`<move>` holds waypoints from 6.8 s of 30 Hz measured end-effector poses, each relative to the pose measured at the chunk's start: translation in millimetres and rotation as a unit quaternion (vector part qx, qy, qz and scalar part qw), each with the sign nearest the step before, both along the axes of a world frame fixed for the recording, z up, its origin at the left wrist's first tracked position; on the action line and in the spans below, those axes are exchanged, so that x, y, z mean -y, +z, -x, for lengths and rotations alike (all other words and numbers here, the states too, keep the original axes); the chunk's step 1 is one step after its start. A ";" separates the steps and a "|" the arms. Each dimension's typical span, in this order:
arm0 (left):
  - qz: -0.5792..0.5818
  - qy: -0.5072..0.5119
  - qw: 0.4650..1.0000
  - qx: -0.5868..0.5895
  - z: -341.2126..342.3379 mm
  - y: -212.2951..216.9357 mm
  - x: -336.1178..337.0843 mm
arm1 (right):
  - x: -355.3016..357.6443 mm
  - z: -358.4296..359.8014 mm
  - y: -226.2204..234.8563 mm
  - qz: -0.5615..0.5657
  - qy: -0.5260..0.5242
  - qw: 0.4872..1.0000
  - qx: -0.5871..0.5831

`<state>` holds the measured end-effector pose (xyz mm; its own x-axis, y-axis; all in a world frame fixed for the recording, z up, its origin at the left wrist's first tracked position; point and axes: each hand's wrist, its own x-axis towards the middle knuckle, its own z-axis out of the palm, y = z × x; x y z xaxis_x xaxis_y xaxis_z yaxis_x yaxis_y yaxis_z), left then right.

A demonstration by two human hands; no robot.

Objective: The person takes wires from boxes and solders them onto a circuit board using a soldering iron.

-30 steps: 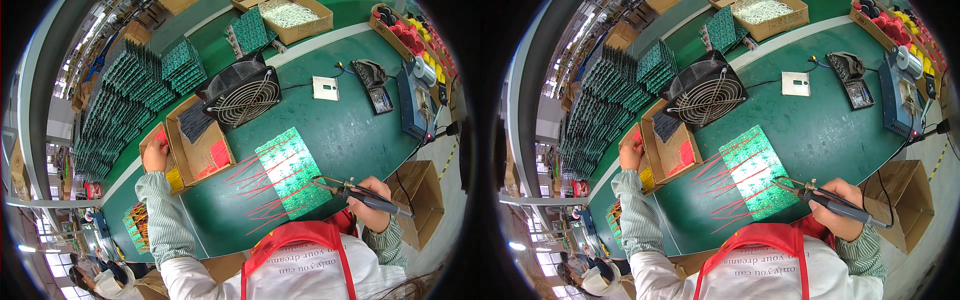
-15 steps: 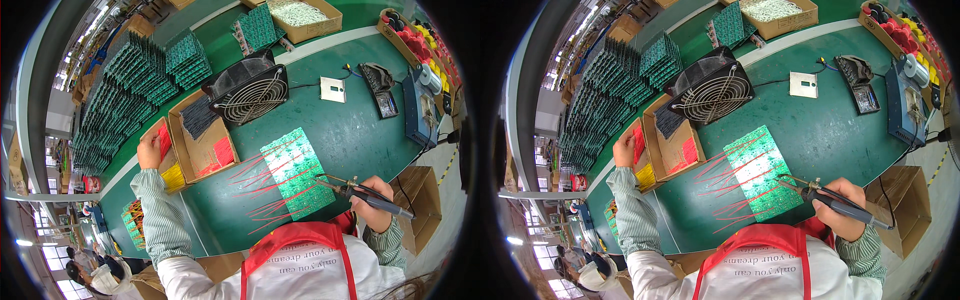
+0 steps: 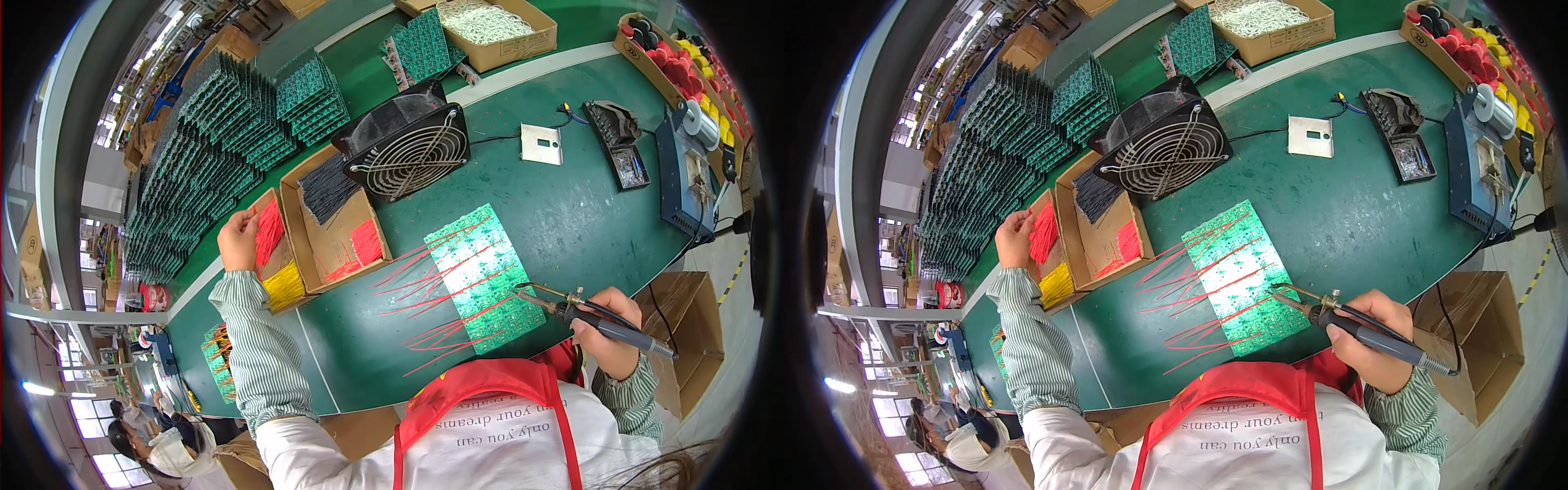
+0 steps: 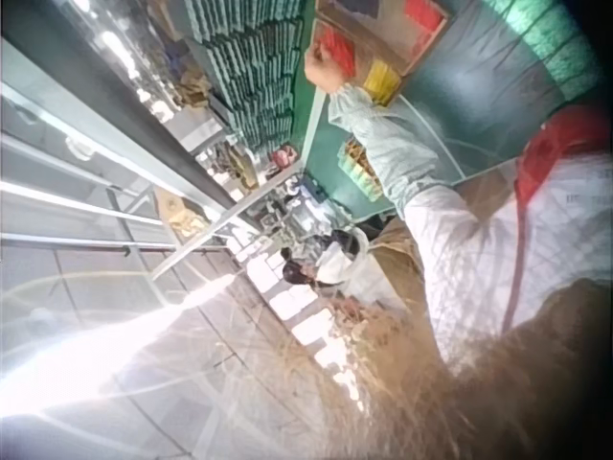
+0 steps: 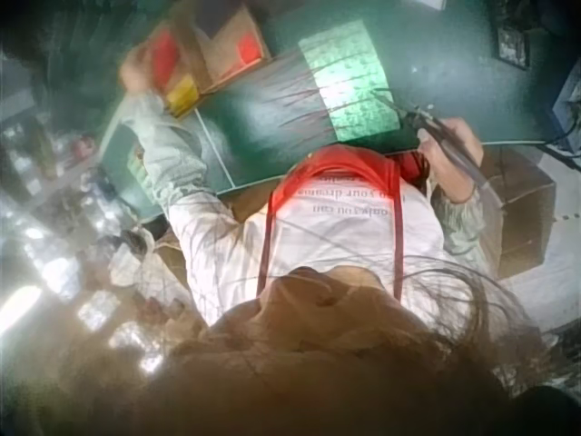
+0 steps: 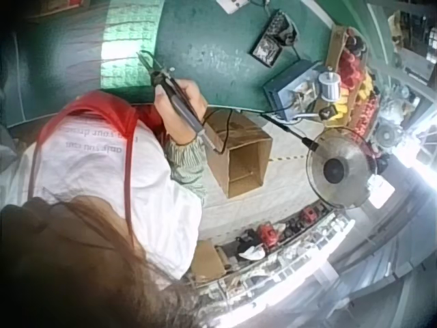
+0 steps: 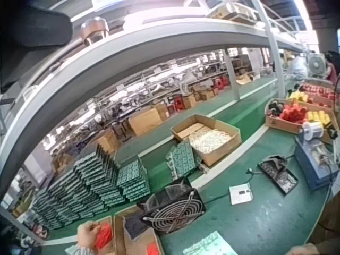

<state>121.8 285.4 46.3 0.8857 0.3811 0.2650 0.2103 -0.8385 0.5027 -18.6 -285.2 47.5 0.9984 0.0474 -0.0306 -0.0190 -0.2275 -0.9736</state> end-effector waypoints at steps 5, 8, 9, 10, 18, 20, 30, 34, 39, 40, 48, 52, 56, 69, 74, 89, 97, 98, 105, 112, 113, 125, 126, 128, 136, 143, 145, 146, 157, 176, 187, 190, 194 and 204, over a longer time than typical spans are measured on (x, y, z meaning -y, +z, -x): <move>-0.034 0.002 0.999 -0.010 3.0 8.6 3.7 | 0.5 2.2 -0.1 -0.005 0.005 1.000 0.011; 0.042 0.004 0.999 0.005 4.9 13.9 13.7 | 2.7 3.9 -2.4 -0.003 0.004 1.000 0.017; 0.041 0.004 0.999 0.006 5.4 15.8 14.4 | 3.6 4.3 -3.1 0.003 0.005 1.000 0.020; 0.052 0.004 0.999 0.000 6.5 18.3 14.5 | 3.4 4.4 -2.2 0.002 0.005 1.000 0.021; 0.190 -0.084 0.976 0.059 18.5 47.5 43.5 | 4.7 6.7 -0.3 -0.015 0.004 1.000 0.007; 0.174 -0.092 0.979 0.057 22.9 56.6 51.7 | 5.0 7.5 -0.6 -0.020 0.004 1.000 0.009; 0.113 -0.086 0.990 -0.002 25.7 62.8 67.9 | 10.1 13.1 -4.0 -0.012 -0.002 1.000 0.003; -0.131 -0.018 0.991 -0.002 14.3 47.0 37.7 | 8.5 14.4 -2.9 -0.040 -0.018 0.999 -0.009; -0.064 -0.001 0.997 0.040 21.4 32.5 15.6 | 9.1 12.1 -2.8 -0.018 -0.008 1.000 -0.001; -0.063 -0.001 0.997 0.038 21.2 34.0 20.2 | 9.6 12.3 -3.3 -0.017 -0.008 1.000 -0.002; 0.192 -0.109 0.975 -0.035 50.0 43.8 119.2 | 12.4 5.5 0.6 0.004 0.007 1.000 0.028; 0.047 -0.245 0.965 -0.086 110.9 36.8 226.8 | 13.3 2.3 4.6 0.024 0.049 0.991 0.119; 0.058 -0.387 0.914 -0.102 132.5 20.9 309.2 | 23.6 8.0 3.6 0.052 0.053 0.988 0.134; 0.144 -0.368 0.903 -0.168 137.5 -13.0 346.6 | 31.0 16.1 5.9 0.034 0.059 0.997 0.040; 0.137 -0.372 0.903 -0.167 135.3 -14.1 346.8 | 28.6 14.1 6.5 0.030 0.062 0.998 0.015; 0.130 -0.367 0.906 -0.165 133.4 -15.4 347.6 | 28.4 12.9 4.8 0.035 0.045 0.998 0.016; 0.086 -0.360 0.920 -0.130 135.3 -6.5 349.2 | 41.1 17.1 6.2 0.034 0.032 0.999 0.019; 0.087 -0.362 0.919 -0.131 133.8 -4.8 351.0 | 42.8 17.8 6.1 0.035 0.031 0.999 0.018; 0.020 -0.397 0.913 -0.091 125.7 -11.9 369.4 | 45.1 16.8 2.9 0.018 0.020 0.999 0.019; 0.048 -0.396 0.912 -0.093 121.6 -20.3 370.4 | 43.7 14.1 -3.4 0.024 0.020 0.999 0.018; 0.045 -0.394 0.913 -0.093 121.5 -21.1 370.3 | 43.2 13.5 -3.8 0.023 0.020 0.999 0.019; 0.042 -0.393 0.914 -0.094 120.1 -27.3 370.4 | 41.3 11.5 -9.0 0.043 0.028 0.998 0.022; 0.045 -0.395 0.913 -0.095 119.5 -29.1 369.4 | 40.6 11.3 -8.7 0.038 0.019 0.999 0.020; 0.038 -0.394 0.914 -0.093 121.2 -23.8 371.4 | 43.4 13.1 -6.2 0.024 0.010 0.999 0.024; 0.040 -0.390 0.914 -0.101 120.1 -20.8 366.9 | 39.0 7.9 -3.5 0.029 0.016 0.999 0.033; -0.036 -0.396 0.908 -0.129 142.0 4.5 300.8 | 34.4 -1.2 -6.9 -0.023 0.007 1.000 0.019; -0.057 -0.380 0.907 -0.171 148.8 11.1 259.8 | 33.4 -4.7 -4.1 0.007 0.010 0.999 0.038; -0.058 -0.358 0.902 -0.233 150.6 15.7 239.2 | 32.2 -6.3 -5.4 -0.003 0.018 0.999 0.044; -0.170 -0.182 0.945 -0.213 91.8 20.9 47.9 | 10.7 -15.9 -7.3 -0.010 -0.010 0.999 0.039; -0.144 -0.121 0.972 -0.140 87.6 8.7 37.8 | -5.7 -22.8 0.8 -0.016 -0.010 1.000 0.013; -0.043 -0.078 0.984 -0.153 81.4 8.0 20.1 | -1.2 -19.6 -1.2 -0.025 -0.014 1.000 0.010; -0.062 -0.085 0.984 -0.142 78.9 6.1 19.8 | -1.7 -19.8 -0.6 -0.033 -0.016 0.999 0.009; -0.083 -0.106 0.983 -0.125 76.5 7.9 18.5 | 0.0 -20.4 0.0 -0.028 -0.013 0.999 0.009; -0.054 -0.089 0.974 -0.200 56.8 13.9 21.5 | -2.2 -22.7 0.0 -0.016 -0.017 1.000 0.003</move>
